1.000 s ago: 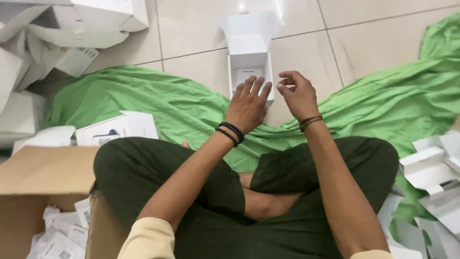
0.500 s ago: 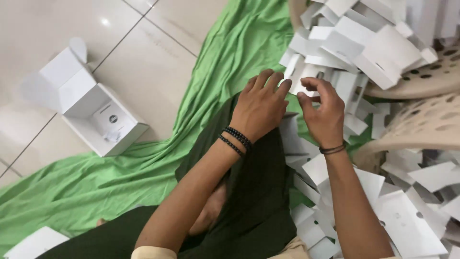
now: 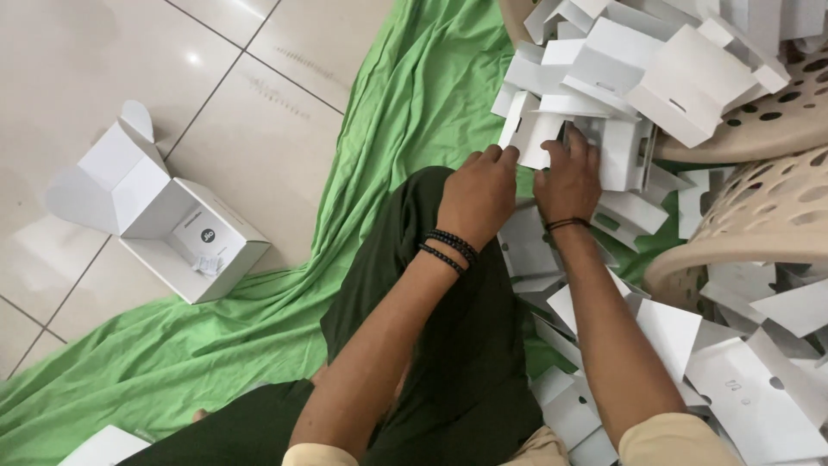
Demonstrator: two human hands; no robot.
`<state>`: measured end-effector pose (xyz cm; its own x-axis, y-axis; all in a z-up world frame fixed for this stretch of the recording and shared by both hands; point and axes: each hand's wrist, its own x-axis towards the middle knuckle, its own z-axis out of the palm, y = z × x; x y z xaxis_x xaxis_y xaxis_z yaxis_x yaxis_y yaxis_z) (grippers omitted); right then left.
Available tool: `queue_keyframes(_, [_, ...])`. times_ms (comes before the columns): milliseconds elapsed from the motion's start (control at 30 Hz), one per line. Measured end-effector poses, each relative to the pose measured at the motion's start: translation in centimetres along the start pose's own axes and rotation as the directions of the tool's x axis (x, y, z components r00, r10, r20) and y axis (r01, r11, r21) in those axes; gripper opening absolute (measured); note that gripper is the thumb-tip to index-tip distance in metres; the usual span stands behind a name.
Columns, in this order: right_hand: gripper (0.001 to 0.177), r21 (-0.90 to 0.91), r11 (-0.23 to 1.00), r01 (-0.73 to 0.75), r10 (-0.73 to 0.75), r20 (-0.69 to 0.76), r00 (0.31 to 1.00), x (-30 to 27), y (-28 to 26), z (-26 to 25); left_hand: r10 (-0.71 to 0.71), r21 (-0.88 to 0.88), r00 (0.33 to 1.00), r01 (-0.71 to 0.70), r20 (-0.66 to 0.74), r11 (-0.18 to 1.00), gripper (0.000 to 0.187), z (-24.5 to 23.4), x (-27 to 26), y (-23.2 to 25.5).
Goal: The person assembles and prepares product boxes for packaging.
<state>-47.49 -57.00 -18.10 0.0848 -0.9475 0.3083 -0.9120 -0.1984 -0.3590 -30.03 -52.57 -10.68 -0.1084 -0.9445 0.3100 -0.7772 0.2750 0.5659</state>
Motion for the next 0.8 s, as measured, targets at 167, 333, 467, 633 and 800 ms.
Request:
queue_keyframes(167, [0.035,-0.211,0.972,0.099,-0.084,0.08,0.993,-0.3,2.0,-0.4,-0.018,-0.04,0.999,0.017,-0.035,0.999,0.015,-0.1,-0.2,-0.1])
queue_keyframes(333, [0.03,-0.084,0.993,0.083,-0.072,0.124,0.99,-0.8,-2.7,-6.4,-0.094,-0.165,0.989,0.074,-0.117,0.983,0.02,-0.4,-0.1,-0.2])
queue_keyframes(467, [0.028,0.233,0.972,-0.023,0.015,0.034,0.999,-2.4,-4.8,-10.4,-0.148,-0.238,0.955,0.085,-0.259,0.967,0.031,-0.3,0.4,-0.3])
queue_keyframes(633, [0.025,0.443,0.896,0.025,-0.001,-0.054,0.999,-4.0,-7.2,-13.0,-0.274,-0.421,0.953,0.197,-0.131,0.886,0.044,-2.9,1.2,0.6])
queue_keyframes(800, [0.041,0.386,0.919,0.082,-0.074,-0.037,0.997,-3.0,-12.7,-11.9,-0.396,-0.571,0.918,0.309,-0.031,0.76,0.042,-7.4,-1.1,-1.9])
